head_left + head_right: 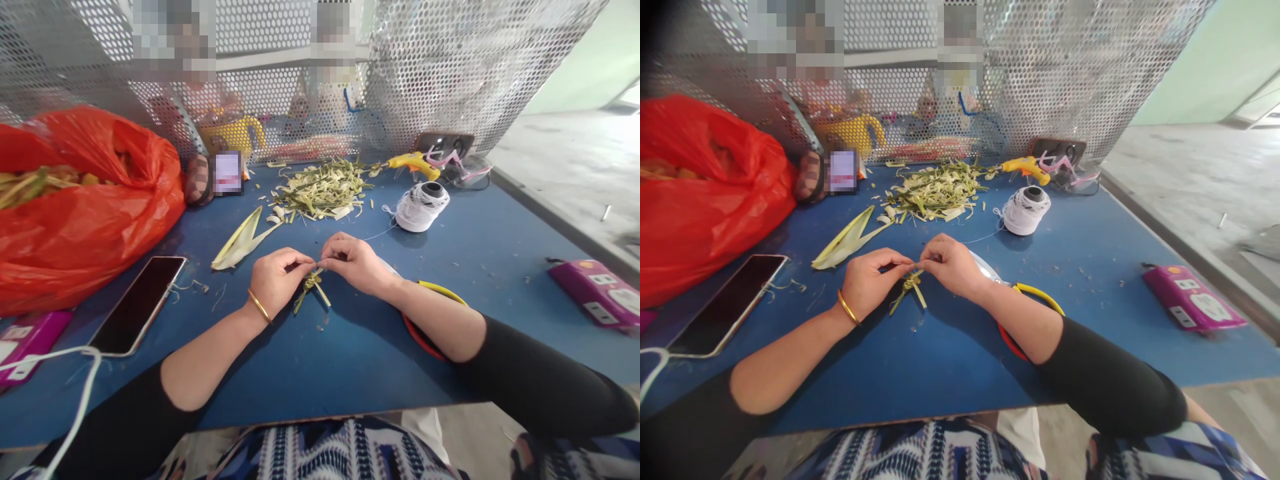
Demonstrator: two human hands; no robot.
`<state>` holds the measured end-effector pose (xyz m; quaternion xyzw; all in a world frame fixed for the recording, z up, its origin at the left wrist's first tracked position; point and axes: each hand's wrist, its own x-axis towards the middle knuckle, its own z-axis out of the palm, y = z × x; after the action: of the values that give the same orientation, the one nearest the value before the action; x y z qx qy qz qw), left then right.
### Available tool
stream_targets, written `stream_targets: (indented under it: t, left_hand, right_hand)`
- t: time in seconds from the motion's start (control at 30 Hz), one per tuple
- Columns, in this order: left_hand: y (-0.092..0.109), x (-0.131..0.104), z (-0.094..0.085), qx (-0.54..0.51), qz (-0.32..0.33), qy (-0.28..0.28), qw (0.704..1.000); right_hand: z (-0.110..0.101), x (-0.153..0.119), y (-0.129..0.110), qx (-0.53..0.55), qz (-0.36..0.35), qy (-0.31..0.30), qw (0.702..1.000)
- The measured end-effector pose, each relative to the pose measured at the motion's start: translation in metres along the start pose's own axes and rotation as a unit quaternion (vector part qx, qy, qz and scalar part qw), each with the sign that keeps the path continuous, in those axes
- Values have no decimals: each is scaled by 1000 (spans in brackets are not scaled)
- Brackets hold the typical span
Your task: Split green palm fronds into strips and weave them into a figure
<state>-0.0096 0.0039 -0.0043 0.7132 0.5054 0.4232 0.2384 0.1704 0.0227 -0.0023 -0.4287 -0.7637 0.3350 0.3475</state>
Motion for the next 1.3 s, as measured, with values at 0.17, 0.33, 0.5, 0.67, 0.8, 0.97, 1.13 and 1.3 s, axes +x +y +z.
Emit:
stream_targets:
  t: [0.17,0.33,0.5,0.67,0.8,0.97,1.13,1.3]
  left_hand:
    - [-4,3,-4,37,-20,-24,999]
    - [-9,9,-10,104,-62,-25,992]
    - [-7,12,-11,140,-97,-50,984]
    - [-8,11,-6,116,-83,-46,989]
    - [-6,10,-3,-67,-113,-44,990]
    - [4,7,-3,-259,-214,-108,936]
    - [2,7,-2,-260,-171,-119,943]
    - [-5,9,0,-87,-66,-136,985]
  right_hand:
    - [-11,-2,-2,-60,-48,-55,996]
    - [-18,-4,-6,-102,-93,-165,977]
    - [-17,-3,-9,-13,-111,-185,976]
    - [-11,-2,-8,123,-39,-226,965]
    - [-5,-3,-8,107,20,-211,971]
    - [-3,-5,-10,70,15,-180,981]
    - [-5,-6,-13,21,-3,-157,987]
    - [-2,-9,-19,-48,-25,-167,985]
